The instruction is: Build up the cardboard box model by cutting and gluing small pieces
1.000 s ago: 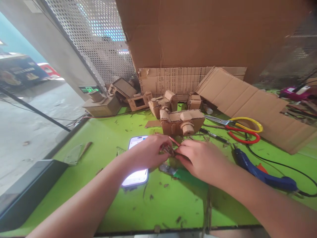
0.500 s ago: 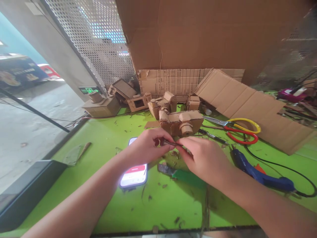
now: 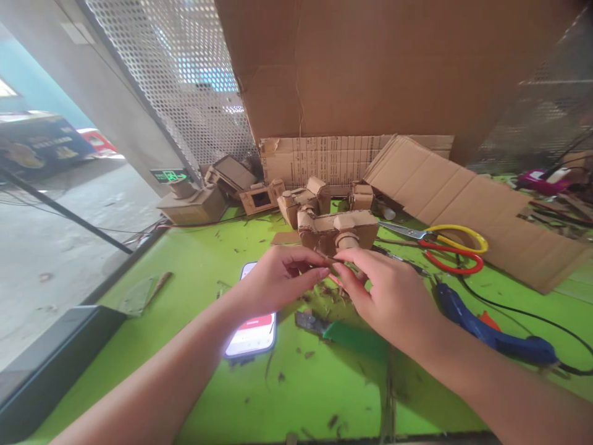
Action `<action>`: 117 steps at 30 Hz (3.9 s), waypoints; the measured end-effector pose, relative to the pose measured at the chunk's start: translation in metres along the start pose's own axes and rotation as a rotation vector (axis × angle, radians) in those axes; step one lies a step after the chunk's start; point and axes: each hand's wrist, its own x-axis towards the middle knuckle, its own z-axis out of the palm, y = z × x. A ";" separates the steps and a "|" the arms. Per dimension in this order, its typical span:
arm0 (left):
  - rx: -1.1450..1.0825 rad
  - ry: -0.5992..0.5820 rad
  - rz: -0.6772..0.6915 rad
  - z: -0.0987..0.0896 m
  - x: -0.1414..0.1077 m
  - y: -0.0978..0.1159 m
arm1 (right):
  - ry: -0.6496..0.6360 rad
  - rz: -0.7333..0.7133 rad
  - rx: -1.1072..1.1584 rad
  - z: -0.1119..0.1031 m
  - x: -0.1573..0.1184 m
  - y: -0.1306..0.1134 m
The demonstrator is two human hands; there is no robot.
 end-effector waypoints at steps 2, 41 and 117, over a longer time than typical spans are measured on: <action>-0.006 -0.012 -0.008 0.000 0.000 0.000 | 0.033 -0.012 0.015 0.000 0.000 0.000; -0.549 0.000 0.160 -0.009 0.002 0.001 | 0.040 -0.065 0.173 -0.004 -0.002 -0.001; -0.696 -0.037 0.360 0.003 -0.009 0.007 | 0.199 -0.221 0.261 -0.006 -0.001 0.000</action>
